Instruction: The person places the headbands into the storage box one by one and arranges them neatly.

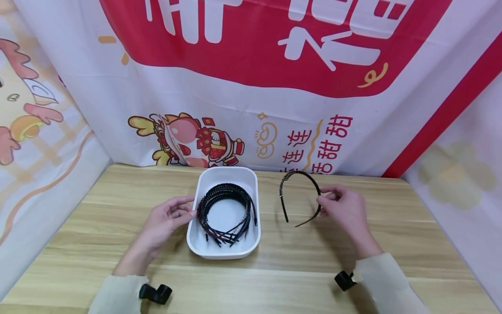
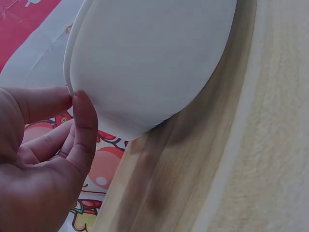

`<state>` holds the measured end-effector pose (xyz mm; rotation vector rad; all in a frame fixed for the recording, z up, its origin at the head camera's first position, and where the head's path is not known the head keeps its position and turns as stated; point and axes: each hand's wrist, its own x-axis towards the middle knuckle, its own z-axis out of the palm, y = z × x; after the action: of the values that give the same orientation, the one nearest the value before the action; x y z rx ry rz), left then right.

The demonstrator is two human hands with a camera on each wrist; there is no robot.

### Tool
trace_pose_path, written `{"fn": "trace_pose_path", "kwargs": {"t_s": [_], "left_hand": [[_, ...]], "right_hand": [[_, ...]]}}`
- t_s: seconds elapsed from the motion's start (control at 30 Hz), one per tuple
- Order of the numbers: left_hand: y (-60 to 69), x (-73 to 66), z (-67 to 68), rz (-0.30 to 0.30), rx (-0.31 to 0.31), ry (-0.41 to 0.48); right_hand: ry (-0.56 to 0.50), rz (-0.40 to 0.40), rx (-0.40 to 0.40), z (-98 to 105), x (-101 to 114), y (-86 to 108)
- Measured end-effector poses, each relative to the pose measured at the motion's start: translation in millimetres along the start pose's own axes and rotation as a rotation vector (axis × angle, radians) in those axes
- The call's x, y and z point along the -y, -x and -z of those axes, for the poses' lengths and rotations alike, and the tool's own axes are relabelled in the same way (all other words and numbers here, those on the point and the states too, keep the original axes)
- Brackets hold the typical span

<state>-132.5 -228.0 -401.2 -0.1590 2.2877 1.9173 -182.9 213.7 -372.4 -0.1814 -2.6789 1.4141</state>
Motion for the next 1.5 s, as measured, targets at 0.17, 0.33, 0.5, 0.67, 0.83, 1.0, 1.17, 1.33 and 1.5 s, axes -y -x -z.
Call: {"fn": "trace_pose_path", "kwargs": {"t_s": [0.17, 0.33, 0.5, 0.67, 0.83, 1.0, 1.17, 1.33, 1.5], "left_hand": [[-0.1, 0.3, -0.9, 0.003, -0.01, -0.003], [-0.5, 1.2, -2.7, 0.01, -0.017, 0.028], [-1.5, 2.3, -3.4, 0.023, -0.024, 0.069], [-1.8, 2.8, -3.0, 0.029, -0.026, 0.086], [-1.2, 2.7, -2.0, 0.055, -0.029, 0.105], [-0.9, 2.1, -2.8, 0.084, -0.034, 0.14], [-1.9, 2.9, -4.4, 0.068, -0.031, 0.169], [-2.1, 3.3, -4.3, 0.064, -0.033, 0.18], [-1.1, 3.5, -4.5, 0.059, -0.033, 0.174]], "right_hand": [[0.036, 0.046, 0.028, -7, 18, -0.7], [0.044, 0.11, 0.048, -16, 34, -2.8], [0.088, 0.173, 0.07, -24, 49, -4.9], [0.134, 0.185, 0.097, -30, 62, -6.2], [0.145, 0.227, 0.138, -37, 73, -8.0], [0.18, 0.308, 0.167, -48, 81, -8.8], [0.229, 0.383, 0.179, -59, 91, -9.5], [0.326, 0.478, 0.217, -69, 106, -13.5], [0.391, 0.535, 0.275, -78, 118, -15.4]]}}
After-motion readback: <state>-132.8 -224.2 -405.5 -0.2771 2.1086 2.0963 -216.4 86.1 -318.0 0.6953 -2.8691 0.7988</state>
